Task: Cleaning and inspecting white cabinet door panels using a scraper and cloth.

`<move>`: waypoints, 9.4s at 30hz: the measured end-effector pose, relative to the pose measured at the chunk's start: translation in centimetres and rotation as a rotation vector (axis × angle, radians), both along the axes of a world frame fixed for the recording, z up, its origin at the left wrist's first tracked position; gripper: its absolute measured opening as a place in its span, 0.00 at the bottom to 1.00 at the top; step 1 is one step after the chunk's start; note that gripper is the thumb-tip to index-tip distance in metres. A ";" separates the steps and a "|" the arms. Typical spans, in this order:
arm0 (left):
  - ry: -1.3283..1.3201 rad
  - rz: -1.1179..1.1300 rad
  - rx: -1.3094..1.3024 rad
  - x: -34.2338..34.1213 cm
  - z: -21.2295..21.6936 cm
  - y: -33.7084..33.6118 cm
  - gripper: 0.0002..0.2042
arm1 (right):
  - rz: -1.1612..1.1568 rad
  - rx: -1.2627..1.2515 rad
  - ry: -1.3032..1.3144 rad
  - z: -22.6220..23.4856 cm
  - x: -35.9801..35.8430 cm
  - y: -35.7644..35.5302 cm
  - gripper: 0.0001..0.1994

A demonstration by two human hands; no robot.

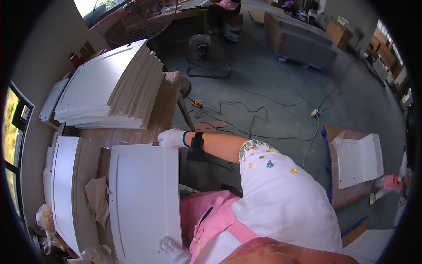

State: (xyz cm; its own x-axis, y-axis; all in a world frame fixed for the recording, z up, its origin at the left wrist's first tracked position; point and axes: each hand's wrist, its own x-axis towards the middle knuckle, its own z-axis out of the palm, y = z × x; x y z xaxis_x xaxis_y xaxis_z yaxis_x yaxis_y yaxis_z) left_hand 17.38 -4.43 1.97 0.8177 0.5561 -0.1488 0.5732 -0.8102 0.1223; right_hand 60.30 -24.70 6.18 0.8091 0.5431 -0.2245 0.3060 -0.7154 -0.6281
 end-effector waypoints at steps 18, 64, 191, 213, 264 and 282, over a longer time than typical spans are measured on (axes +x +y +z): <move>-0.236 -0.247 0.589 -3.3 10.0 -2.0 0.21 | 0.246 -0.160 -0.022 10.8 -4.4 -3.6 0.20; -0.235 -0.341 0.312 -8.1 22.4 2.8 0.10 | 0.897 -0.458 -0.119 7.8 -0.2 13.1 0.09; -0.221 -0.331 0.255 -8.5 22.0 3.2 0.11 | 0.733 -0.151 -0.237 7.0 -3.3 22.5 0.10; -0.159 -0.379 0.269 -9.5 21.6 3.4 0.17 | 0.932 -0.470 -0.385 7.8 0.7 10.5 0.05; -0.187 -0.367 0.234 -9.7 21.5 2.7 0.14 | 1.033 -0.488 -0.240 7.7 -2.3 13.7 0.06; -0.252 -0.565 0.307 -8.2 23.8 2.8 0.20 | 1.055 -0.241 0.292 9.8 -5.0 18.4 0.17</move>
